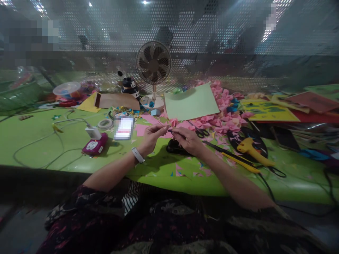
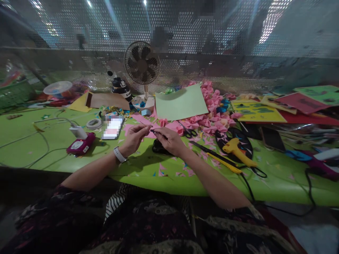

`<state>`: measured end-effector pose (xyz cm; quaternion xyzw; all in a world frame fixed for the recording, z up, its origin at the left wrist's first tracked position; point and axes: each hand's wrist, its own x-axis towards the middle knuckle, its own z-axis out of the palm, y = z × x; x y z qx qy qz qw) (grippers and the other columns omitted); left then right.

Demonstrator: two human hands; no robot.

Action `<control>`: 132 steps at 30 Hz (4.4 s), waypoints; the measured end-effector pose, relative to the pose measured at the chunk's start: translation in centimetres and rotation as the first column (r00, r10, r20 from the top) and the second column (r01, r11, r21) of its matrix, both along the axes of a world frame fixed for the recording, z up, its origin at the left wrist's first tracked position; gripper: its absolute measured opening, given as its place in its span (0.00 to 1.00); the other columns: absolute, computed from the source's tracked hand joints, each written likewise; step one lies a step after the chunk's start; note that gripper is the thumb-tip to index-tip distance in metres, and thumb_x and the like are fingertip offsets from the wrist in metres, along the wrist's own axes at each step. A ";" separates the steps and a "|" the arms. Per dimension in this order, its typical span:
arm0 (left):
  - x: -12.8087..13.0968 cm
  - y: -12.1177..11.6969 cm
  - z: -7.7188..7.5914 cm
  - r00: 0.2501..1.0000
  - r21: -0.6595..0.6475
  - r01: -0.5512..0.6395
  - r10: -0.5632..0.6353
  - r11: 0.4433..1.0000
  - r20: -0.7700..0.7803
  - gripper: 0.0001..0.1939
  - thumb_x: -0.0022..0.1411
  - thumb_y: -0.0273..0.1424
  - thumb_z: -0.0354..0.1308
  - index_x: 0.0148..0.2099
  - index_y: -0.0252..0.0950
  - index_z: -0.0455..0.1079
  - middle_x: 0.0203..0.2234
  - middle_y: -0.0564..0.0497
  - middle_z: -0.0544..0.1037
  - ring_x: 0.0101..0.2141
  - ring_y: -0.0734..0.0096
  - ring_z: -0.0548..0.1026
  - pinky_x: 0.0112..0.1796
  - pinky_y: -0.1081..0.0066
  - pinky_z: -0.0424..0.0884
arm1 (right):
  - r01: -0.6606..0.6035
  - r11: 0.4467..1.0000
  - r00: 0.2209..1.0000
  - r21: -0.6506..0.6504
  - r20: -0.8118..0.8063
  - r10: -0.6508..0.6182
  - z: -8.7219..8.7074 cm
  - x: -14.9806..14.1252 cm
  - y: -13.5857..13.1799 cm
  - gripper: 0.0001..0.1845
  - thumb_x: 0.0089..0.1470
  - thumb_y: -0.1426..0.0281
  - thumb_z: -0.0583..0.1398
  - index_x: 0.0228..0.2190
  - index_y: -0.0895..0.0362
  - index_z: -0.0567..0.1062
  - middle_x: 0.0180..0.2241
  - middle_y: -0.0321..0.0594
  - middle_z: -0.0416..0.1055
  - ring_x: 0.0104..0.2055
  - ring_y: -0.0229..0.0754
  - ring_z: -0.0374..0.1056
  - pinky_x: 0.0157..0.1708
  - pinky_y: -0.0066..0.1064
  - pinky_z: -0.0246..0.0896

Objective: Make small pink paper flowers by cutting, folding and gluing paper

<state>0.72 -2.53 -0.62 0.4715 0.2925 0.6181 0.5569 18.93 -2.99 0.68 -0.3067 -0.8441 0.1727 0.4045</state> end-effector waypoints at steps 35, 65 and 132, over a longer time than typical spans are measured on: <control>0.2 -0.3 0.1 0.996 0.033 -0.068 0.070 0.997 -0.063 0.15 0.46 0.40 0.74 0.32 0.37 0.78 0.28 0.51 0.79 0.27 0.77 0.70 0.30 0.73 0.66 | 0.208 0.961 0.971 0.185 0.076 -0.225 -0.9 -0.2 0.0 0.17 0.67 0.64 0.51 0.49 0.54 0.76 0.45 0.46 0.79 0.44 0.47 0.76 0.41 0.37 0.73; 0.0 0.0 -0.1 0.998 0.020 -0.023 0.024 1.000 -0.060 0.14 0.44 0.40 0.75 0.30 0.37 0.79 0.23 0.53 0.78 0.24 0.78 0.70 0.27 0.75 0.66 | 0.055 0.997 0.998 0.050 0.011 -0.055 -0.2 0.2 0.2 0.14 0.66 0.64 0.53 0.41 0.56 0.76 0.35 0.42 0.78 0.33 0.41 0.74 0.34 0.31 0.68; 0.1 -0.4 0.2 0.987 0.105 -0.027 0.043 0.994 -0.153 0.14 0.48 0.41 0.73 0.31 0.36 0.78 0.23 0.52 0.77 0.24 0.77 0.70 0.28 0.74 0.68 | 0.093 0.992 0.995 0.081 0.027 -0.096 -0.5 -0.2 -0.1 0.15 0.66 0.63 0.53 0.46 0.55 0.76 0.44 0.45 0.79 0.42 0.45 0.77 0.42 0.35 0.70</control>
